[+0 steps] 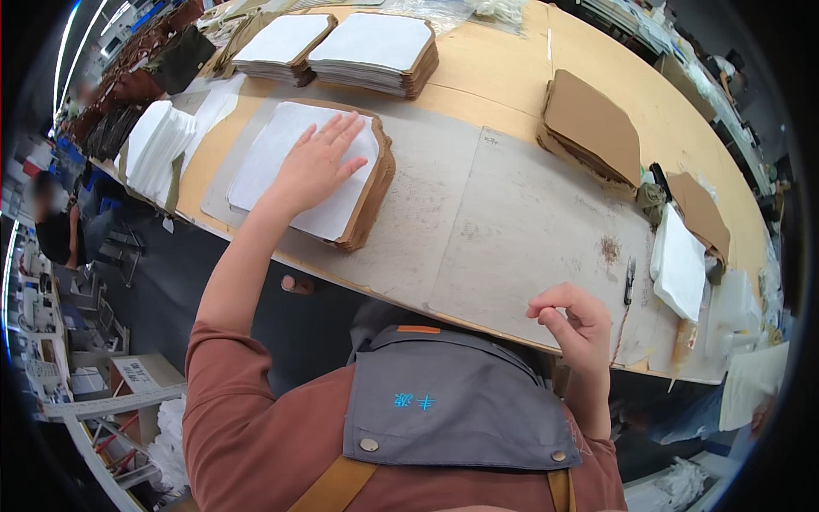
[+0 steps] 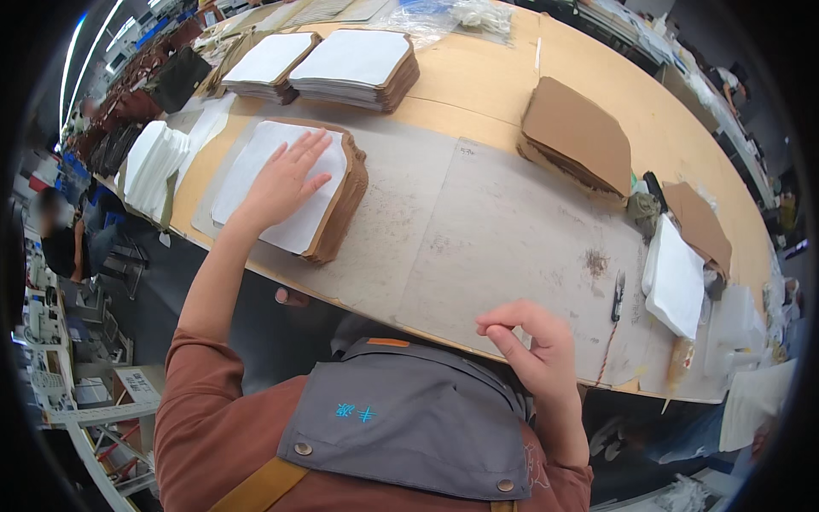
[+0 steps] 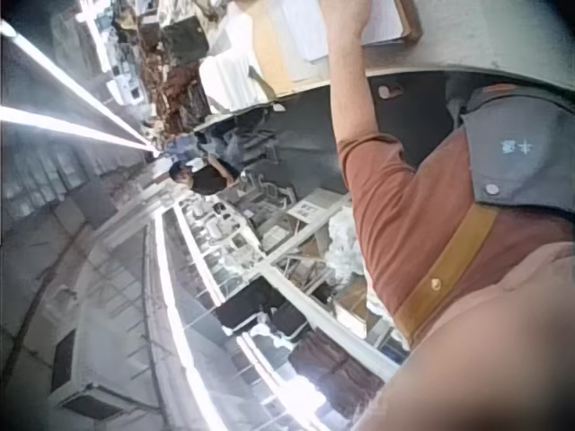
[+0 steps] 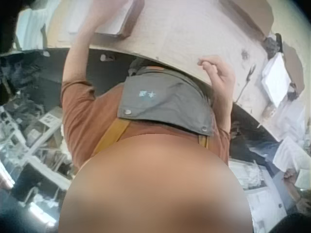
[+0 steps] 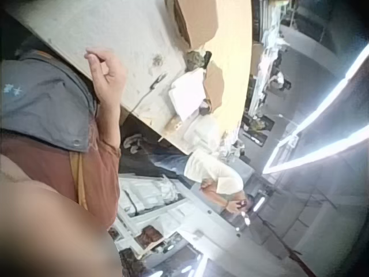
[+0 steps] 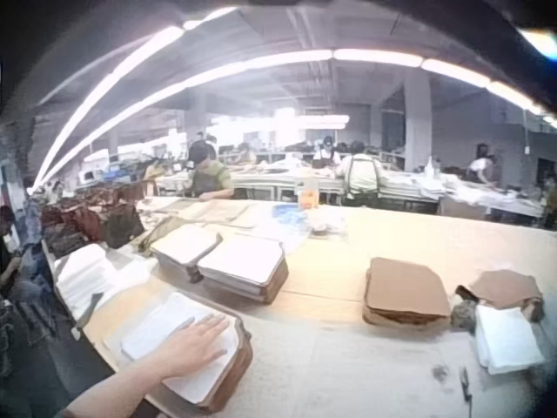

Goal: Trimming the edges of leather pieces using scissors after aligning them with paper templates.

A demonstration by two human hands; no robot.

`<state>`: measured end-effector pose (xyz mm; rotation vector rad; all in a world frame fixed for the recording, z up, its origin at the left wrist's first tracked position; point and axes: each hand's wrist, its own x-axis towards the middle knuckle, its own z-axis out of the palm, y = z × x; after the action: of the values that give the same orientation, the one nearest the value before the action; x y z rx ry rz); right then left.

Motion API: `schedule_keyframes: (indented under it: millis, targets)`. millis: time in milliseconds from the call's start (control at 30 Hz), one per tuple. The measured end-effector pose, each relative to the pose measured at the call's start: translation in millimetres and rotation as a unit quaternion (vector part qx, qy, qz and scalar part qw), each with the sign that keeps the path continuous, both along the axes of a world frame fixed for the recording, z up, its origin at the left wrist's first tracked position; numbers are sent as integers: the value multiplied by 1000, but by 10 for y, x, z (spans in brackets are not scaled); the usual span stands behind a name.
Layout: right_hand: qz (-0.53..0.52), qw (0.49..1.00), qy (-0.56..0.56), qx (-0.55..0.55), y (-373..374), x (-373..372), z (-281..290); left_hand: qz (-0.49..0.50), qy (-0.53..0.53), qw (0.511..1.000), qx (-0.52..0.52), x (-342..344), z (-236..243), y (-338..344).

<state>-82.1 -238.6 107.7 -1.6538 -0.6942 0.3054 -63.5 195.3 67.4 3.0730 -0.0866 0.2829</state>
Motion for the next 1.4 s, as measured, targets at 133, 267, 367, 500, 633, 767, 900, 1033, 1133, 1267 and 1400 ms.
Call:
schedule_keyframes:
  millis: [133,267,367,500,633,767,900,1033,1133,1267,1400]
  targets:
    - [-62,996,61,-1,-190,40,-214,-63,88,994,-7,108,-132,-65]
    - [-138,983,119,-10,-301,97,-380,-45,97,994,6,159,-76,-197]
    - [-164,986,-2,-44,-343,336,-467,-35,126,991,29,175,-12,-194]
    - [-192,976,-11,-102,-567,795,-484,-32,104,993,36,26,52,-205]
    - [-314,927,-38,-202,-820,1357,-492,-86,-51,993,-70,58,46,-549]
    - [-310,886,-280,-202,-876,2169,-638,-215,-51,968,-116,-80,-137,-1225]
    - [-236,822,-460,-238,-646,2830,-738,-247,-10,956,-160,-131,-440,-1752]
    - [-165,837,-450,-263,-819,3136,-816,-236,-18,948,-212,-50,-609,-1754]
    - [-174,808,-466,-315,-937,3079,-727,-154,-56,980,-108,-89,-441,-1605]
    - [-157,822,-432,-336,-825,3091,-718,15,-60,994,90,-126,-311,-1289]
    - [-164,813,-422,-366,-772,3075,-723,132,15,986,105,-135,-362,-865]
